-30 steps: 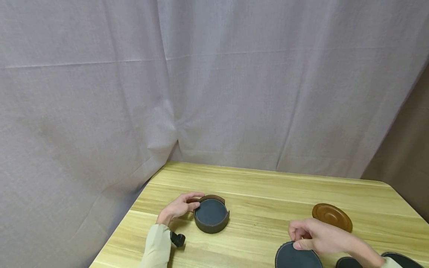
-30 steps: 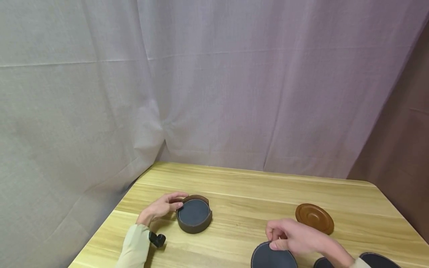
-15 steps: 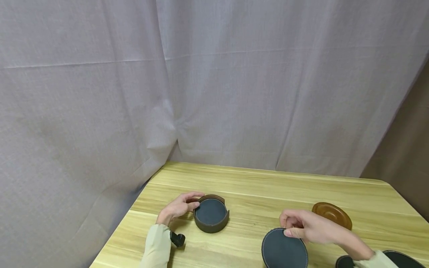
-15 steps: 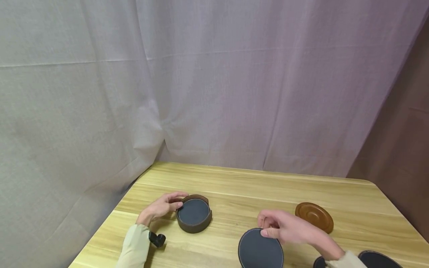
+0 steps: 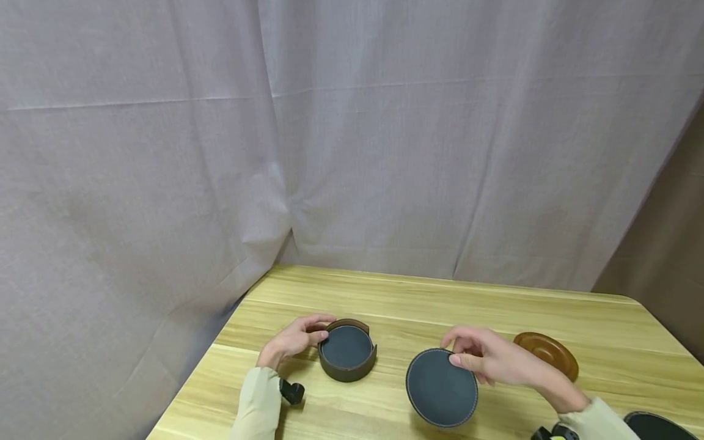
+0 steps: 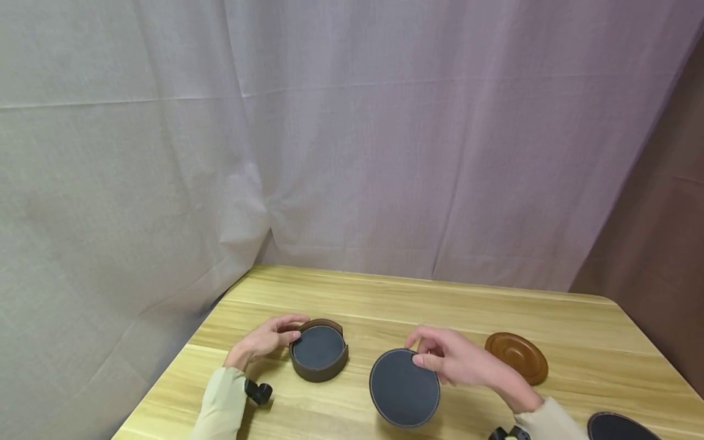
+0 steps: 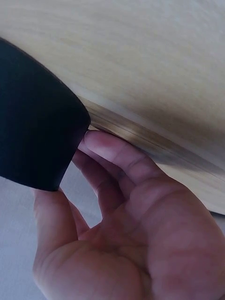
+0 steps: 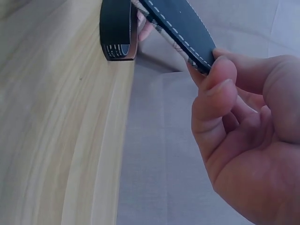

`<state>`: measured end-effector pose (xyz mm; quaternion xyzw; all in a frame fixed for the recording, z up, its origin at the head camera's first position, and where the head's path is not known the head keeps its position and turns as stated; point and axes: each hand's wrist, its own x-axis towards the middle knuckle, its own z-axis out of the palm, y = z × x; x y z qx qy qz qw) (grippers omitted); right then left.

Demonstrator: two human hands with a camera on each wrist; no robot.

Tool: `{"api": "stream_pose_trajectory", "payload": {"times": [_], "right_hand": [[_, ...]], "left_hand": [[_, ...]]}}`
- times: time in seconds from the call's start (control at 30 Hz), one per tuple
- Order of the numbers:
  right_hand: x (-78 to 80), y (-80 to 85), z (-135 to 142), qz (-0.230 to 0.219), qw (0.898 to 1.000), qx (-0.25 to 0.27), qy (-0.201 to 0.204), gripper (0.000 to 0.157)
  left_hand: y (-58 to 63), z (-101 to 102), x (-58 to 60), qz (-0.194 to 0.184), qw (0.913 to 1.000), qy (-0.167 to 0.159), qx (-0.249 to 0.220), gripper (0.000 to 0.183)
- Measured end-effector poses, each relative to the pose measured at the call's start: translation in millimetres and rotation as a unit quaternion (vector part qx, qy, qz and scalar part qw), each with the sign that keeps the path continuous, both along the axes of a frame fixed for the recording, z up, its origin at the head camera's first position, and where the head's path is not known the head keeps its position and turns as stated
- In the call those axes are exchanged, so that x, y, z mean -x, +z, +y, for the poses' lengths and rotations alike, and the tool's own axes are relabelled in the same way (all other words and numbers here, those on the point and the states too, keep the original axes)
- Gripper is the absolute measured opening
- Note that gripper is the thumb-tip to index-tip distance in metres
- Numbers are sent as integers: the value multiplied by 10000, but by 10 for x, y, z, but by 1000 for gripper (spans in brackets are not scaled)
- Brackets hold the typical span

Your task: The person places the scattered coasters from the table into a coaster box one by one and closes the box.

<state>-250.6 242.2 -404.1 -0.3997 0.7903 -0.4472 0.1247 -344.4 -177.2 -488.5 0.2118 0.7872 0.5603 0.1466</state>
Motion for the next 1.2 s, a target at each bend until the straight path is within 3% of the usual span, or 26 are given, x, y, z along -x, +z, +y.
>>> {"api": "stream_pose_trajectory", "payload": {"times": [0.3,0.8,1.2], "right_hand": [[84,-4,-207,107,9992,338,-185,21],[227,-51,-596,-290,9909,452,-1233,29],[355,-199,-853,-525,9841,842,-1470,29]], "left_hand": [[-7,-17,4,5,10000,41,81,41],[-18,-28,1,-82,10000,4,20,41],[-15,-51,1,-95,9999,-27,23,44]]}}
